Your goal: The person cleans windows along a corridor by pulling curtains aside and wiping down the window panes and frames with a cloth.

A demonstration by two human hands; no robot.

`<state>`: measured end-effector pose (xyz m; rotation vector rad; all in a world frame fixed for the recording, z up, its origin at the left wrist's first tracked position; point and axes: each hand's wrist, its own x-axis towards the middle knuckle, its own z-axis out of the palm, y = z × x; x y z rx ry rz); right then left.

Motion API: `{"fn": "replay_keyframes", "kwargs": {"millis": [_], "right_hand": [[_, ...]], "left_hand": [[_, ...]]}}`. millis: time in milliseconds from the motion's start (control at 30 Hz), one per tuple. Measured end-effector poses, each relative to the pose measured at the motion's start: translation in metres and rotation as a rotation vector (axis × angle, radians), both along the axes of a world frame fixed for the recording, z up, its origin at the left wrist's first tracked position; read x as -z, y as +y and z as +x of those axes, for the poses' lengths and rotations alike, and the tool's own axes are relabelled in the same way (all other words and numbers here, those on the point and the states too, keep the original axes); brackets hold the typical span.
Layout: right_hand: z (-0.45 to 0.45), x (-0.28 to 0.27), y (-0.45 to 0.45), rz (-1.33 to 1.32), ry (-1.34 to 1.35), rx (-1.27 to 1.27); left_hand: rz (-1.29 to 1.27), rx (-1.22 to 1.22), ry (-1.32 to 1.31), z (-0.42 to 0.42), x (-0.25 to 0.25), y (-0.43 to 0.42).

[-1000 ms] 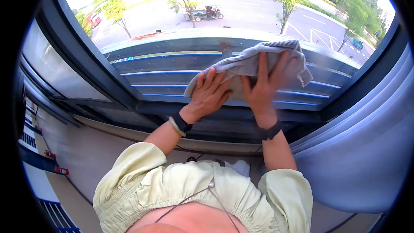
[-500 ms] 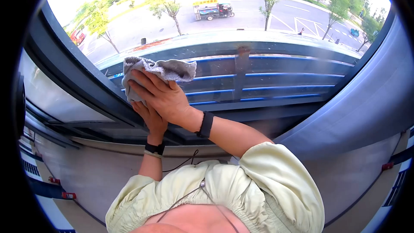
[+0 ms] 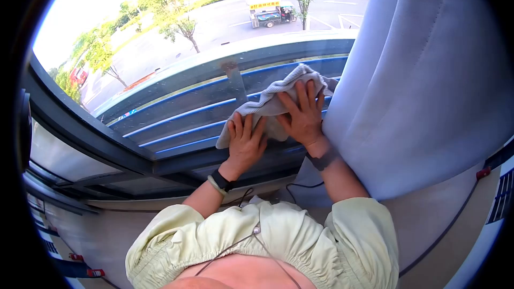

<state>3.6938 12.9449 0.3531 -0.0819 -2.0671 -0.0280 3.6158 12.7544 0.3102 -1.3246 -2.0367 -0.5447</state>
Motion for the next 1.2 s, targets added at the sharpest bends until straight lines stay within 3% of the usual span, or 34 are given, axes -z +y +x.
{"fn": "replay_keyframes", "kwargs": {"millis": [233,367,500,633,700,800,900,1200], "right_hand": [[0.062,-0.014,0.11,-0.245,0.159,0.124],[0.065,0.03,0.133,-0.528,0.271,0.098],[0.052,0.068,0.101,-0.71,0.391,0.096],[0.033,0.087,0.04,-0.677,0.335,0.274],[0.021,0.084,0.004,-0.692,0.269,0.247],[0.002,0.072,-0.056,-0.682,0.177,0.122],[-0.022,0.057,-0.114,-0.684,0.123,0.041],[-0.099,0.006,-0.296,-0.335,-0.074,-0.393]], "left_hand": [[-0.116,0.257,0.149,0.038,-0.062,0.125],[-0.215,0.343,0.185,0.047,-0.06,0.155],[-0.264,0.402,0.194,0.038,-0.042,0.142],[-0.323,0.293,0.243,0.021,-0.022,0.083],[-0.353,0.235,0.207,0.01,-0.021,0.039],[-0.316,0.198,0.093,-0.014,-0.007,-0.025],[-0.308,0.046,0.138,-0.035,-0.009,-0.089],[-0.076,-0.41,0.157,-0.096,-0.028,-0.273]]}}
